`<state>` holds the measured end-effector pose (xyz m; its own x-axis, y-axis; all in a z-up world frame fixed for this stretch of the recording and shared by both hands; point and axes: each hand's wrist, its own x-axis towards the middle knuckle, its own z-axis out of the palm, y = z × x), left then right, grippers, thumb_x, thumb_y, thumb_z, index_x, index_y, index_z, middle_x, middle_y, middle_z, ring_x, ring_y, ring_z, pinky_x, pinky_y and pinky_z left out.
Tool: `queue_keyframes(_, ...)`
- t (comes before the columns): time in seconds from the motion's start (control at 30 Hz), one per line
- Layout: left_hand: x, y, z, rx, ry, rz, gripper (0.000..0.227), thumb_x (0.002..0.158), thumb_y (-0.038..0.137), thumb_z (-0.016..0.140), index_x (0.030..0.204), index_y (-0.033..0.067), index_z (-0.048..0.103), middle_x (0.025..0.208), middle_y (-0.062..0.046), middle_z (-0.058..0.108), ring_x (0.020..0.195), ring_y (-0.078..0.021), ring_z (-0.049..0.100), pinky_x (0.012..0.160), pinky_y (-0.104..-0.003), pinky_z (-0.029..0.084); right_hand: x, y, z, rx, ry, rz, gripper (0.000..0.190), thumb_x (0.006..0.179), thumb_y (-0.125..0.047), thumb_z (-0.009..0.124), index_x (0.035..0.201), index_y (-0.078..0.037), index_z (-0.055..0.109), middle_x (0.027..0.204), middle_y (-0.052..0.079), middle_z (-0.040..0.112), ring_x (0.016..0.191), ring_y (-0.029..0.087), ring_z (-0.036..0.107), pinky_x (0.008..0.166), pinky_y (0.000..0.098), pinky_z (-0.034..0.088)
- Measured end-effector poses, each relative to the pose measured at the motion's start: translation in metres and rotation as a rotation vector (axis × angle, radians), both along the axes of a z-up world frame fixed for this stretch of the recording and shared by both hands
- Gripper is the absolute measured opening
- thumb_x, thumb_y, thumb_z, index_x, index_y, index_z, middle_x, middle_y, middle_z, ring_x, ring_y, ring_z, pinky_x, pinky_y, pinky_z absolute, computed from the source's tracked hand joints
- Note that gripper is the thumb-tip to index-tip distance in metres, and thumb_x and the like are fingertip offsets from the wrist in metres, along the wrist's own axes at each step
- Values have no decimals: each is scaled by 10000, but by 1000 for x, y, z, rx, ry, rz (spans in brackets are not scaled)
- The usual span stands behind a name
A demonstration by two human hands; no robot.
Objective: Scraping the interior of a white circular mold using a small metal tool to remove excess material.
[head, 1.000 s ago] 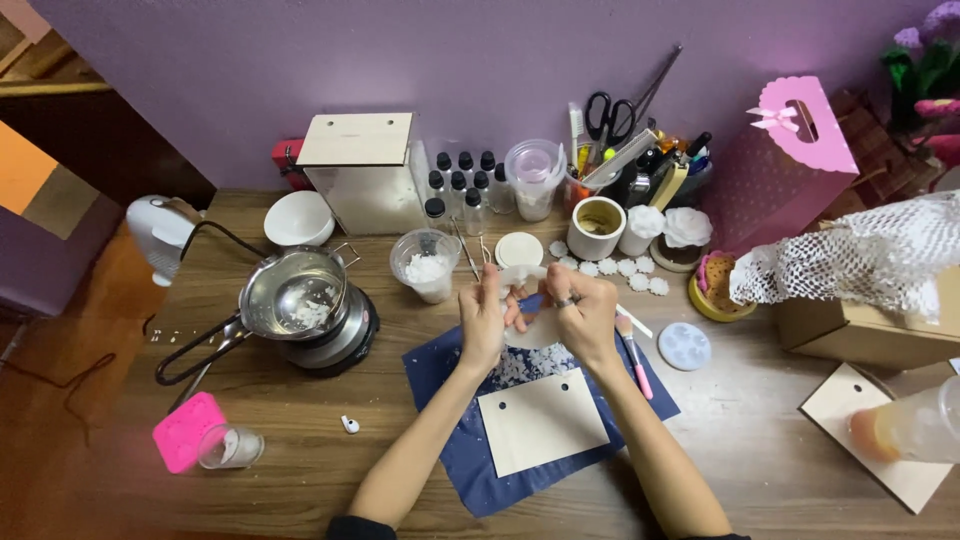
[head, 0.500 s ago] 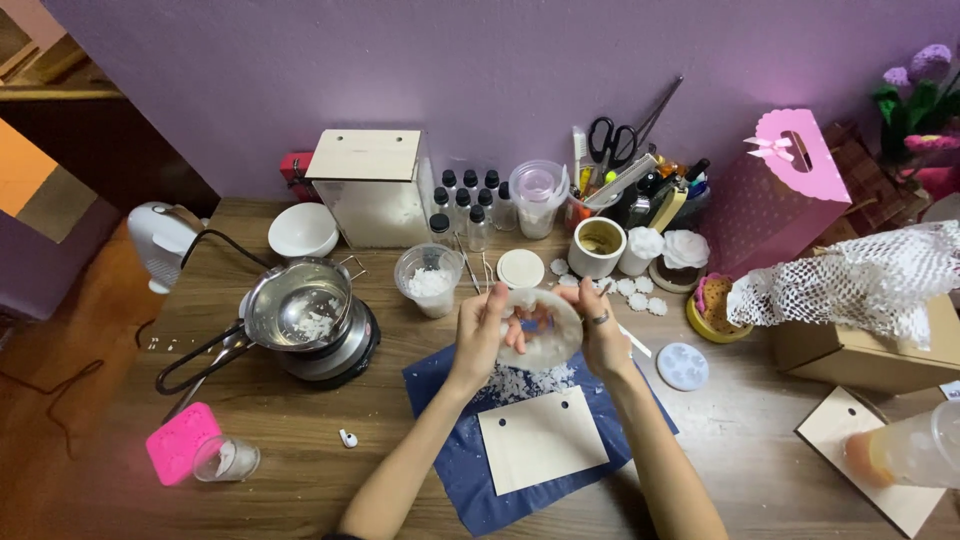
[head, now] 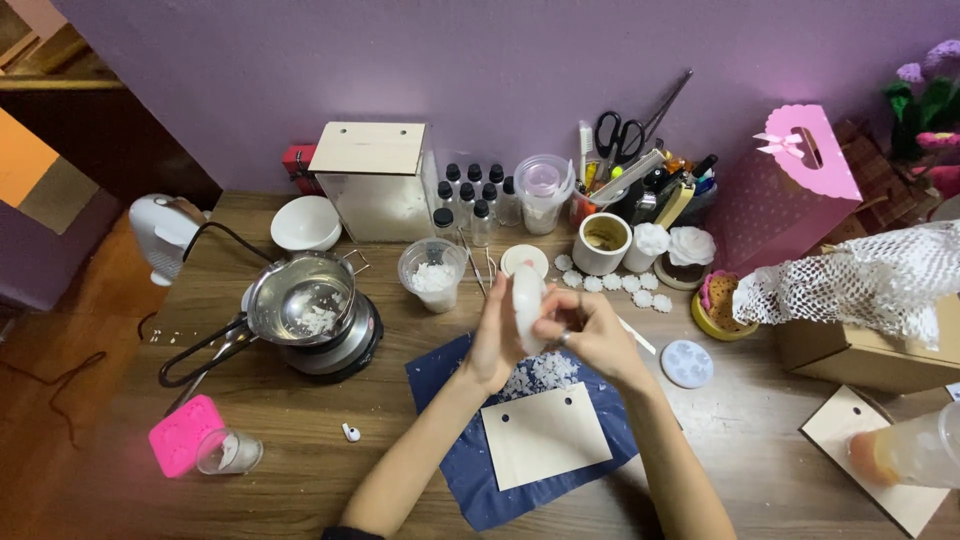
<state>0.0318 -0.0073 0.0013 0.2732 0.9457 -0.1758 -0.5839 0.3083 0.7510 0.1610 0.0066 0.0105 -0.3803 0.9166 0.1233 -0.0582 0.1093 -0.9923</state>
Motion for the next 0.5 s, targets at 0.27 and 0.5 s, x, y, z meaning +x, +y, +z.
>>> queue_keyframes(0.27,-3,5,-21,-27,-146,147,723,783,549,480,1308,52,492,1118,-99,582,816,-125,543,640,-226,477,-16,-12,-9,392,-178,-143,170,629,-154,837,641,-61,695,638,33,657,411,106,435,377,202,337)
queue_keyframes(0.5,1,1,-23,-67,-151,290,689,762,522,476,1327,128,514,1213,-85,577,977,-172,547,723,-225,475,-27,-18,-5,566,-112,-201,216,686,-181,805,590,-69,648,629,18,629,409,112,383,374,213,322)
